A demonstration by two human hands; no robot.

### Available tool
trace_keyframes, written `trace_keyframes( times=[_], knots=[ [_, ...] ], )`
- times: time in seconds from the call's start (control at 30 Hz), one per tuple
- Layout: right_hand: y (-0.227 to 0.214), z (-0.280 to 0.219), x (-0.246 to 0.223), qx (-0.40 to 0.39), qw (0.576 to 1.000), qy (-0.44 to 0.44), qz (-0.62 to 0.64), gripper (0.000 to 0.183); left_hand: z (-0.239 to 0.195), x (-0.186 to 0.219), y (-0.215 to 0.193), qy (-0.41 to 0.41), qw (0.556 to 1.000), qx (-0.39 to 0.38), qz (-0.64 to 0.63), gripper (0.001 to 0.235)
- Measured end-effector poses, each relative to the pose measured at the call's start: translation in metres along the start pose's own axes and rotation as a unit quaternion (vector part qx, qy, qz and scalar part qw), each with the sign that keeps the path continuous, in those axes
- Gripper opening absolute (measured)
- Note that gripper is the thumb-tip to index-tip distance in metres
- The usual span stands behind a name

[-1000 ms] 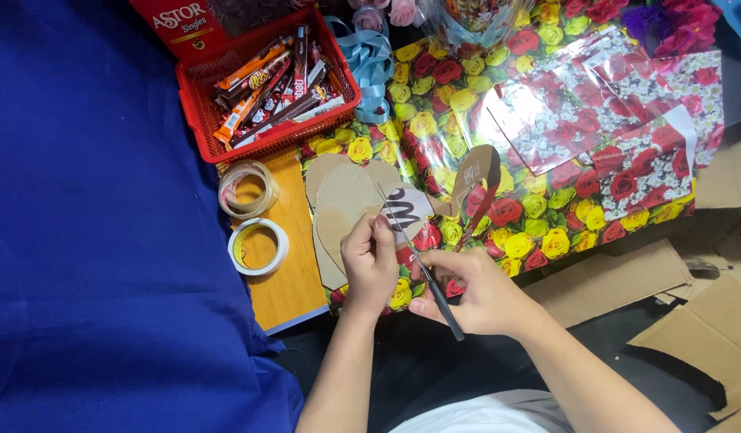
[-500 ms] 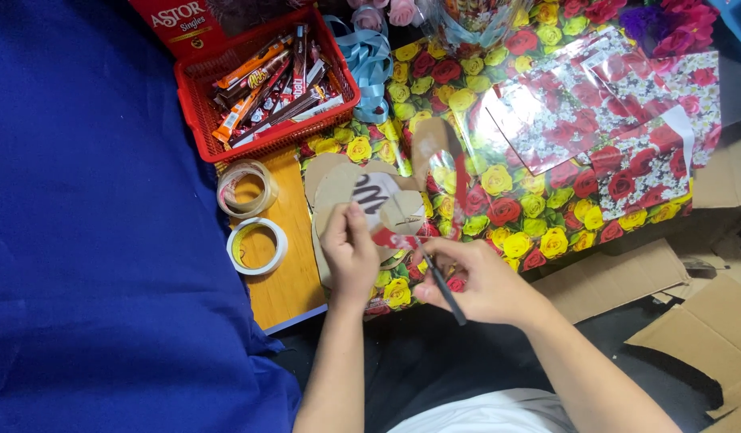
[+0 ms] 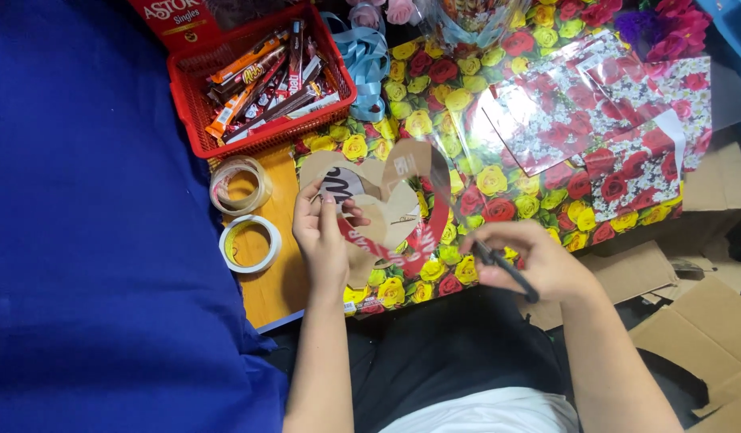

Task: The person uses scissors to cut a heart shape out of a piece of cardboard. They carefully trim the edges of the cardboard heart, rotating it in their hands to follow the outline. The finished heart is then placed on the table next to other crafting materials.

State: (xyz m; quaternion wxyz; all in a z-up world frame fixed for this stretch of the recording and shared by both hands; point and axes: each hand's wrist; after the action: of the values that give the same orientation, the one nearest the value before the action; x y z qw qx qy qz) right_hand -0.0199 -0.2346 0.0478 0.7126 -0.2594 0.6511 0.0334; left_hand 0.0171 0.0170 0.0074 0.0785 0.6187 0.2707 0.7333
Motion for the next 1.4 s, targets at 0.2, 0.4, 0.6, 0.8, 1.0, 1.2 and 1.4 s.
trace_keyframes(
  times=[0.2, 0.4, 0.6, 0.8, 1.0, 1.2, 1.4],
  knots=[
    [0.014, 0.011, 0.021, 0.254, 0.963, 0.024, 0.084, 0.04, 0.002, -0.005, -0.005, -0.056, 0.997, -0.045, -0.037, 0.03],
    [0.03, 0.019, 0.063, 0.327, 0.94, 0.051, 0.084, 0.037, -0.003, -0.01, 0.001, -0.097, 0.988, -0.096, -0.074, 0.034],
    [0.044, 0.025, 0.031, 0.337, 0.921, 0.006, 0.195, 0.032, -0.006, -0.008, 0.007, -0.052, 0.994, -0.092, -0.004, 0.035],
    [0.042, 0.022, 0.035, 0.325, 0.921, 0.004, 0.216, 0.031, -0.006, -0.015, 0.005, -0.026, 0.995, -0.091, 0.029, 0.039],
    [0.041, 0.018, 0.008, 0.359, 0.922, 0.038, 0.141, 0.03, -0.012, -0.01, 0.011, 0.042, 0.986, -0.098, 0.131, 0.036],
    [0.034, 0.024, 0.037, 0.394, 0.909, 0.043, 0.128, 0.03, -0.012, -0.01, 0.009, 0.105, 0.954, -0.099, 0.263, 0.038],
    [0.028, 0.025, 0.02, 0.404, 0.908, 0.062, 0.09, 0.03, -0.009, -0.013, 0.0, -0.029, 0.981, -0.098, 0.165, 0.044]
  ],
)
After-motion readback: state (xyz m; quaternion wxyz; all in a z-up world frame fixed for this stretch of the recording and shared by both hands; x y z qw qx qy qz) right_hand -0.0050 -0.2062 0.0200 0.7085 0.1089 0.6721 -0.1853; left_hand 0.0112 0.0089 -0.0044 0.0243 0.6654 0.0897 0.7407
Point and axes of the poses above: each hand's wrist, its own z-axis towards the middle knuckle, its own y-axis out of the palm, x = y × z, and after that the axes turned 8 degrees about -z, right-handed
